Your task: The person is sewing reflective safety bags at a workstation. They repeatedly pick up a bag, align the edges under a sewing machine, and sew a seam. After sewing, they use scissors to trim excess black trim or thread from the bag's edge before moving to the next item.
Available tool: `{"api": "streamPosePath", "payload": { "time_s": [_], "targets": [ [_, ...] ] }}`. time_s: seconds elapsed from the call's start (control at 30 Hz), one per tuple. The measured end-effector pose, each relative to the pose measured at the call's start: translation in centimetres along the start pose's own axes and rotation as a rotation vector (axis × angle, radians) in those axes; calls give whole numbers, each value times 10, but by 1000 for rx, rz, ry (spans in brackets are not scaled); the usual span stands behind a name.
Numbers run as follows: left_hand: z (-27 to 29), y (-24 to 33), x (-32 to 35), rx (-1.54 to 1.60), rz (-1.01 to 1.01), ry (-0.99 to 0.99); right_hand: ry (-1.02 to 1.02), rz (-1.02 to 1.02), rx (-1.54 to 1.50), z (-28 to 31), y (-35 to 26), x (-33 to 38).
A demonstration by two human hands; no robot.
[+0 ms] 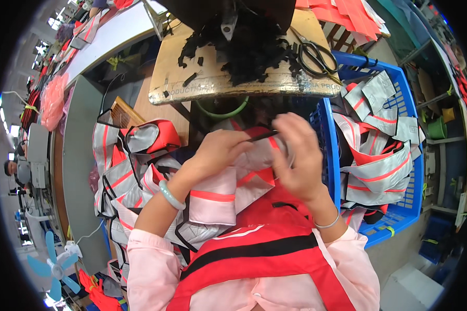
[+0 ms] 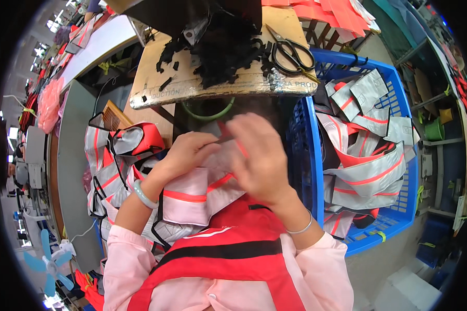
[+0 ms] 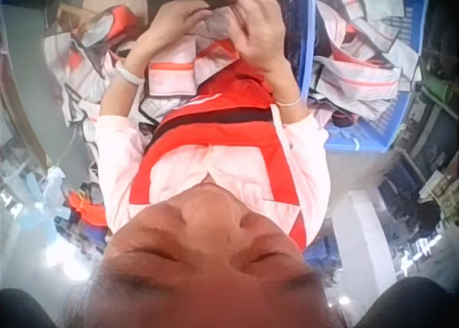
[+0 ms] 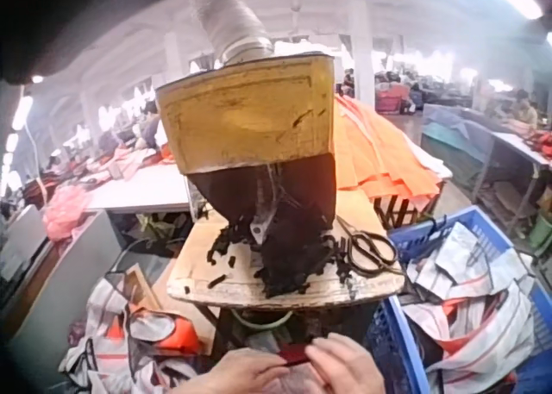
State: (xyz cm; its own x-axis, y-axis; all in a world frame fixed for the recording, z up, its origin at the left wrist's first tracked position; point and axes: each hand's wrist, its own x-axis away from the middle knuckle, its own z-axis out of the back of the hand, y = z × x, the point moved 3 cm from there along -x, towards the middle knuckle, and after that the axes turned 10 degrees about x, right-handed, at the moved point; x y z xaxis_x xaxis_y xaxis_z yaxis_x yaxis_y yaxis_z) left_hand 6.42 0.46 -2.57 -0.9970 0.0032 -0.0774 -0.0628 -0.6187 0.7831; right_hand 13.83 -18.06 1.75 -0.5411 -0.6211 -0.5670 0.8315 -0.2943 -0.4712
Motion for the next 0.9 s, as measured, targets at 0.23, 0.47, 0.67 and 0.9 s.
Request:
{"api": "streamPosePath", "payload": {
  "time_s": [0.23, 0.47, 0.67, 0.9],
  "targets": [
    [3, 29, -7, -16, -55, -55, -263, 150, 87, -43, 14, 0],
    [7, 12, 11, -91, 68, -50, -385, 108, -40, -38, 24, -9],
    [15, -4, -4, 440, 231, -79, -343, -3, -166, -22, 24, -31],
    [45, 19, -13, 586, 315, 26, -562, -68, -275, -10, 31, -71]
  ]
}}
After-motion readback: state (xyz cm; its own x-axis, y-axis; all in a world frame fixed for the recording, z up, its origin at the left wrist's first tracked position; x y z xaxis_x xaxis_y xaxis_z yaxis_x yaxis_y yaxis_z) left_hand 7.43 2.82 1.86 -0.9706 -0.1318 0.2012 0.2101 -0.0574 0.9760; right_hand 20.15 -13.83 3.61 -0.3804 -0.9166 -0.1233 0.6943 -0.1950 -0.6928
